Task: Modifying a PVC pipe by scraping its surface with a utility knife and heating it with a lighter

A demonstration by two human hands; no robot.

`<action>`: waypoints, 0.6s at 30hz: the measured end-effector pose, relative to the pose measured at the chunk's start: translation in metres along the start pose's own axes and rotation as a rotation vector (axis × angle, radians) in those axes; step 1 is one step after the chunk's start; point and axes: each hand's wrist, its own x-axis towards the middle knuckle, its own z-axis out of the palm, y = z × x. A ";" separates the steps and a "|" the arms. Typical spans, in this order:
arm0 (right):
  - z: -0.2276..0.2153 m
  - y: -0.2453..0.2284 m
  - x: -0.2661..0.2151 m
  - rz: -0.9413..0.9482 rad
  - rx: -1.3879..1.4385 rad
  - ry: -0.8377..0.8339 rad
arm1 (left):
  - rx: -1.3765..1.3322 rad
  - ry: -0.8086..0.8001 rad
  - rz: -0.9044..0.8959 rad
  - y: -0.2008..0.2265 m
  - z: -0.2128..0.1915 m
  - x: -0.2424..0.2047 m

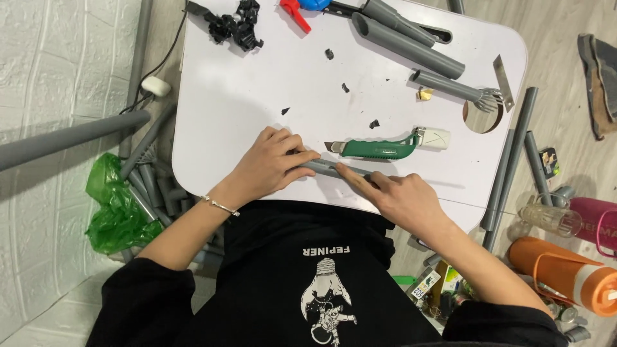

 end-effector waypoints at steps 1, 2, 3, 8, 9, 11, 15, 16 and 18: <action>0.000 0.003 -0.001 -0.003 0.003 -0.001 | -0.001 -0.001 -0.004 -0.001 -0.002 0.003; 0.000 0.005 -0.004 -0.001 0.006 -0.029 | 0.004 -0.005 -0.005 0.000 -0.002 0.003; 0.000 0.007 -0.008 0.001 0.008 -0.057 | 0.009 -0.010 -0.006 0.001 -0.003 0.003; 0.000 0.003 0.001 -0.002 0.004 -0.012 | -0.003 -0.023 -0.014 0.000 -0.001 0.002; -0.001 0.002 0.004 -0.013 -0.003 -0.002 | 0.002 -0.025 -0.012 -0.001 -0.001 0.002; 0.000 0.006 -0.003 -0.009 0.006 -0.017 | 0.006 -0.022 -0.015 0.001 -0.002 0.001; 0.002 0.000 -0.004 0.022 -0.005 -0.007 | 0.003 -0.027 -0.013 0.001 -0.003 0.002; 0.003 0.000 -0.004 0.024 -0.007 -0.002 | 0.007 -0.027 -0.009 0.001 -0.001 0.002; 0.004 -0.001 -0.003 0.005 0.013 0.025 | 0.021 -0.021 0.001 0.002 0.001 0.000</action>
